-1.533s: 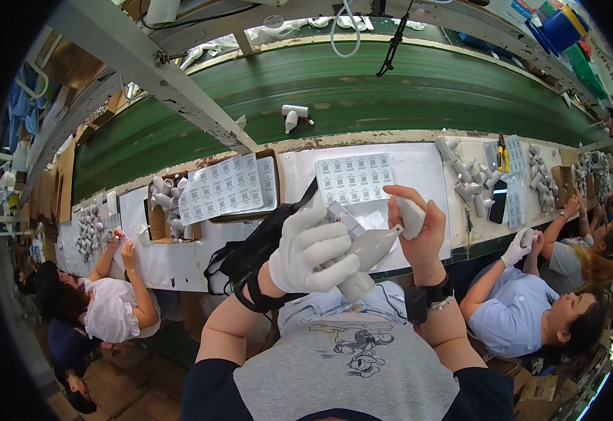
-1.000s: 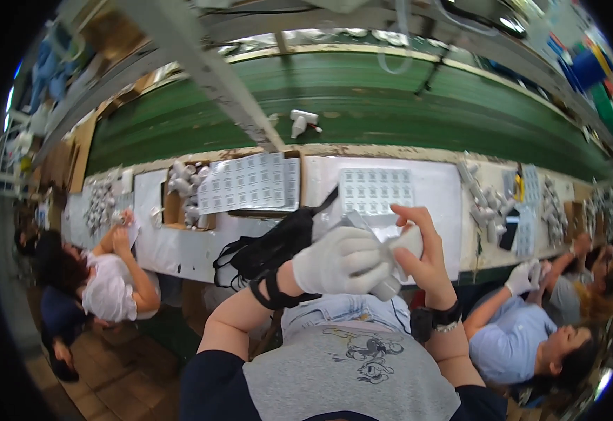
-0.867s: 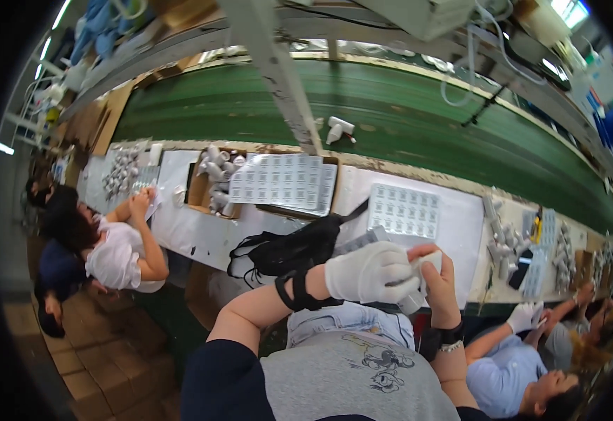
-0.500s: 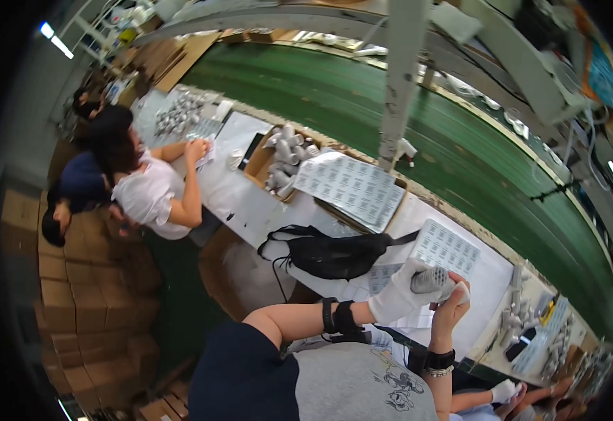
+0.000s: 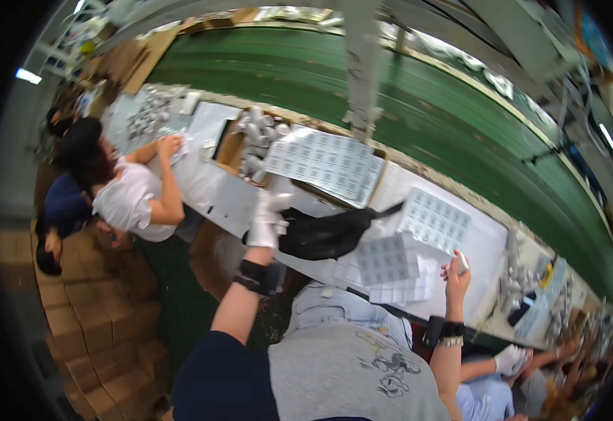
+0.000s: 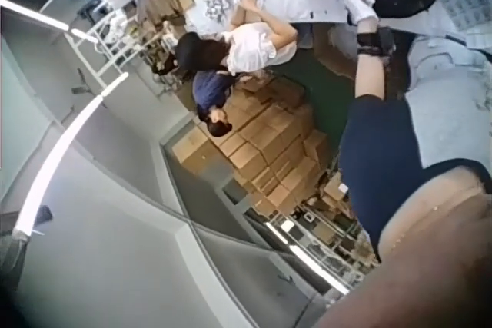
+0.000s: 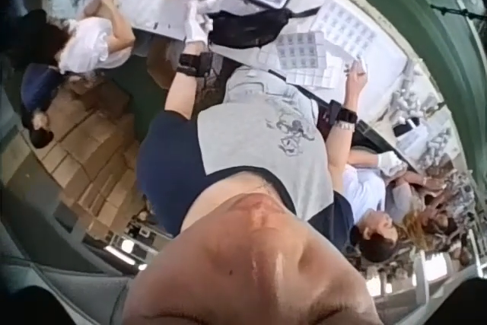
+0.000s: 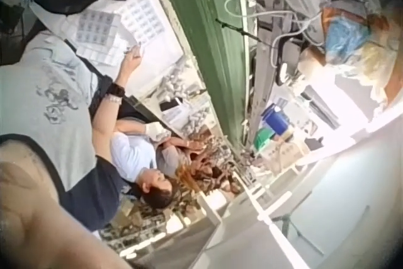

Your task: The person wipes a gray plastic component with a white pad, peels a sticker from a sheet, and applies it to the component before wiping it again and placing it into a tray.

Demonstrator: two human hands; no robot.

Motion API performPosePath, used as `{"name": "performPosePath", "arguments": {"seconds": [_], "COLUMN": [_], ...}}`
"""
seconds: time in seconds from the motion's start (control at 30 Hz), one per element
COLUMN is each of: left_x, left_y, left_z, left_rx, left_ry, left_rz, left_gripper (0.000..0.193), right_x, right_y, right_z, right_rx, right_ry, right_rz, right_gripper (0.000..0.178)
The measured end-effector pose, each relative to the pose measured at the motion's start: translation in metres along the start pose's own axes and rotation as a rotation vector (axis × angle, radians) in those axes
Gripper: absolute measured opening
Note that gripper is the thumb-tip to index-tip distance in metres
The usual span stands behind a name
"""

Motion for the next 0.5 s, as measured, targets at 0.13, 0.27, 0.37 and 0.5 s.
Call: {"name": "performPosePath", "arguments": {"seconds": [0.13, 0.27, 0.37, 0.5], "left_x": [0.003, -0.018, -0.032, -0.052], "left_y": [-0.07, -0.145, -0.171, -0.206], "left_z": [-0.088, -0.15, -0.158, -0.175], "left_rx": [0.228, 0.373, 0.329, 0.435], "left_ry": [-0.141, -0.224, -0.183, -0.089], "left_rz": [0.0, -0.065, -0.189, -0.207], "left_gripper": [0.057, 0.06, 0.06, 0.054], "right_x": [0.095, 0.121, 0.117, 0.131], "right_y": [-0.019, -0.013, -0.01, -0.012], "right_z": [-0.069, -0.083, -0.084, -0.093], "right_rx": [0.133, 0.191, 0.265, 0.305], "right_ry": [0.338, 0.451, 0.622, 0.629], "right_rz": [0.069, 0.137, -0.158, 0.018], "right_gripper": [0.028, 0.026, 0.026, 0.028]}}
Point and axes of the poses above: each hand's wrist, its own y-axis away from the middle knuckle, its own z-axis out of the palm, x = y × z, the point moved 9 cm from there along -y, towards the middle knuckle, and after that the axes turned 12 degrees about x, right-handed, at the moved point
